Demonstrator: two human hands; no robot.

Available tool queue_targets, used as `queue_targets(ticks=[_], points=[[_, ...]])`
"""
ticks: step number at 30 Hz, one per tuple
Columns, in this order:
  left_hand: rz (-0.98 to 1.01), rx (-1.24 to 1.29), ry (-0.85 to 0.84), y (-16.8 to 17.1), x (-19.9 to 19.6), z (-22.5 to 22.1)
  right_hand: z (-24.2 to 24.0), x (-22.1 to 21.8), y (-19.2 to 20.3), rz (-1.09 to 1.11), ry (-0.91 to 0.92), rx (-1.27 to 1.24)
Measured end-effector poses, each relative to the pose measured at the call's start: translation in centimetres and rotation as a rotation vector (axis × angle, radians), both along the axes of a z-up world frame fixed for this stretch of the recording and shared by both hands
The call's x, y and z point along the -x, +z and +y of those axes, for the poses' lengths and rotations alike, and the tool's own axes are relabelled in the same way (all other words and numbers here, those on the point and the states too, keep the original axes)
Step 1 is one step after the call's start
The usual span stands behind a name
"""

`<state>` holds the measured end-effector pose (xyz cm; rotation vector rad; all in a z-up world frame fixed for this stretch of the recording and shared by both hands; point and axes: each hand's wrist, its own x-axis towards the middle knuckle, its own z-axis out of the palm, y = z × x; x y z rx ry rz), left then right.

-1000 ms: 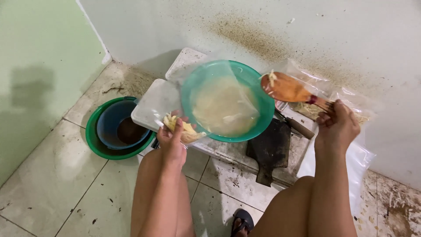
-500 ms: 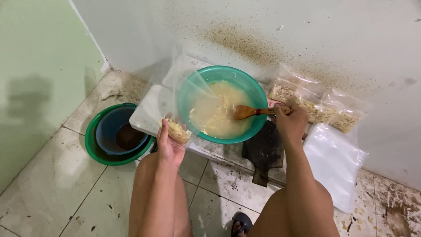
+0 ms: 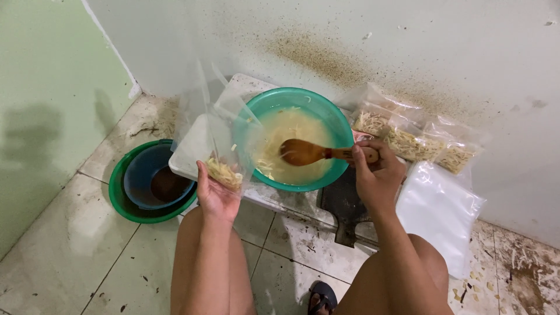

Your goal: The person uses a wooden spoon to scoop dried fruit pieces from a green bowl and places them into a plastic bag by hand.

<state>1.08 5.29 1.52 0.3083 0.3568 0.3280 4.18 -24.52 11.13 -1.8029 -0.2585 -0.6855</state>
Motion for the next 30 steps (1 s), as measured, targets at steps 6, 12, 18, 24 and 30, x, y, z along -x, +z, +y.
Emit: queue_targets(ticks=[6, 12, 18, 24, 30], points=[[0.003, -0.002, -0.008, -3.7, -0.6, 0.7, 1.6, -0.1, -1.3, 0.207, 0.074, -0.110], [-0.010, -0.002, 0.008, -0.5, 0.2, 0.2, 1.4, -0.5, -1.8, 0.304, 0.105, -0.099], [-0.025, 0.017, 0.012, -0.1, 0.4, 0.2, 1.4, -0.9, -2.0, 0.369, 0.060, 0.035], [-0.022, 0.028, 0.025, 1.9, 0.8, -0.2, 2.3, -0.7, -1.7, 0.218, 0.101, 0.225], [0.001, 0.030, 0.043, 0.1, 0.9, -0.1, 2.9, -0.2, -0.5, -0.014, 0.088, 0.434]])
